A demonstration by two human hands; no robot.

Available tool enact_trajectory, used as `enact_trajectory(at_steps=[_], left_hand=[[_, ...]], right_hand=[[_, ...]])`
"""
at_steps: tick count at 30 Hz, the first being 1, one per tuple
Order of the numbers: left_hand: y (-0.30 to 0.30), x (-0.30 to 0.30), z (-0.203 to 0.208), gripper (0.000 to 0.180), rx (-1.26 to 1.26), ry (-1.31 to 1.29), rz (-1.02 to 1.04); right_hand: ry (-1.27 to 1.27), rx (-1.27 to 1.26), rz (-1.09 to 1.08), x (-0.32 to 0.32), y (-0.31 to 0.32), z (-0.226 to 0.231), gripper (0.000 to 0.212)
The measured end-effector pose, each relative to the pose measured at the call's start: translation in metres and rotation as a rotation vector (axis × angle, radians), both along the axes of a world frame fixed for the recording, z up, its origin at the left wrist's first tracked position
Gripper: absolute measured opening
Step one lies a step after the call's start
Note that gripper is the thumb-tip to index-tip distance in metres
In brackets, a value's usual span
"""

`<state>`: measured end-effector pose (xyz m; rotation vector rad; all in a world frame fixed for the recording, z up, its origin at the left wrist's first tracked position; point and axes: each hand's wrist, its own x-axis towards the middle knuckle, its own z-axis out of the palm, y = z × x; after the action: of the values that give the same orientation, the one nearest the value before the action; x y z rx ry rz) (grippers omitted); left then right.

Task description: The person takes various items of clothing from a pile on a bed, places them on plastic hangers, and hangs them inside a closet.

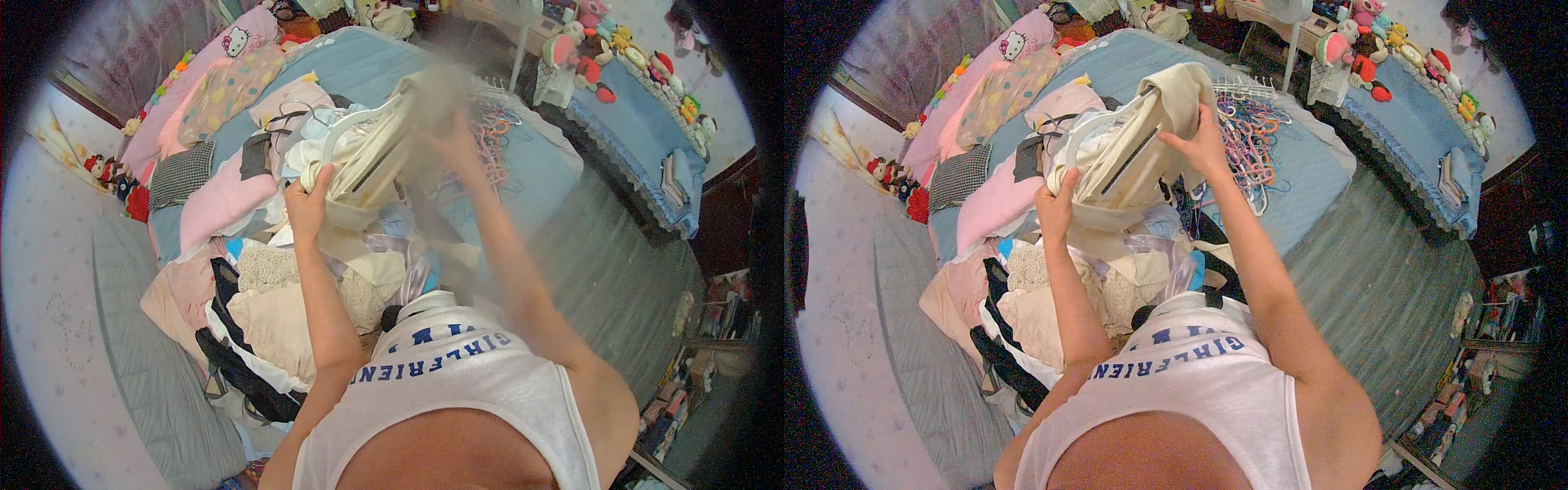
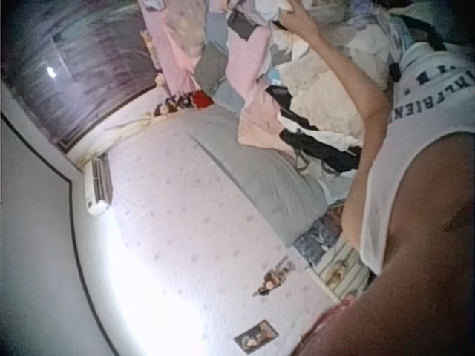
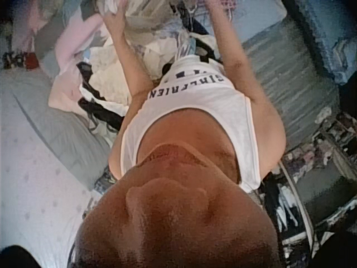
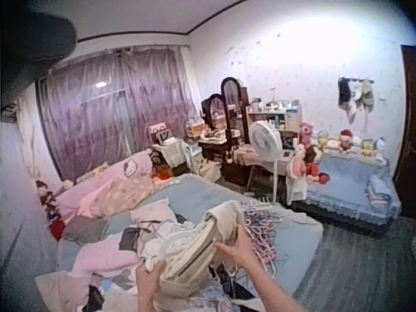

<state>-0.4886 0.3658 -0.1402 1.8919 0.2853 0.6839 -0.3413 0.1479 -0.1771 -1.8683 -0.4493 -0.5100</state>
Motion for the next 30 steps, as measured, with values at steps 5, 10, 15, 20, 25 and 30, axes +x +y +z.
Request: enact_trajectory(at_steps=[5, 10, 15, 20, 25, 30], left_hand=[[0.013, -0.005, -0.009, 0.034, 0.041, -0.038, 0.104], [0.002, -0.008, 0.006, 0.037, 0.183, 0.182, 0.116], [-0.004, -0.003, -0.001, 0.037, 0.325, 0.344, -0.105], [-0.014, 0.005, 0.001, 0.04, 0.527, 0.405, 0.009], [-0.008, 0.0, 0.01, 0.041, 0.357, 0.258, 0.183], [-0.007, -0.001, 0.013, 0.04, 0.353, 0.206, 0.111]], right_hand=[[0.326, 0.108, 0.135, -0.015, -0.007, 0.029, 0.03], [0.153, 0.443, 0.191, 0.019, -0.032, 0.029, 0.02], [0.221, 0.48, 0.251, 0.004, -0.021, 0.053, 0.024], [0.209, 0.119, 0.523, -0.035, -0.003, 0.059, 0.032], [0.1, -0.199, 0.31, -0.037, -0.009, 0.057, 0.038], [-0.461, -0.535, 0.089, -0.024, -0.013, 0.053, 0.032]])
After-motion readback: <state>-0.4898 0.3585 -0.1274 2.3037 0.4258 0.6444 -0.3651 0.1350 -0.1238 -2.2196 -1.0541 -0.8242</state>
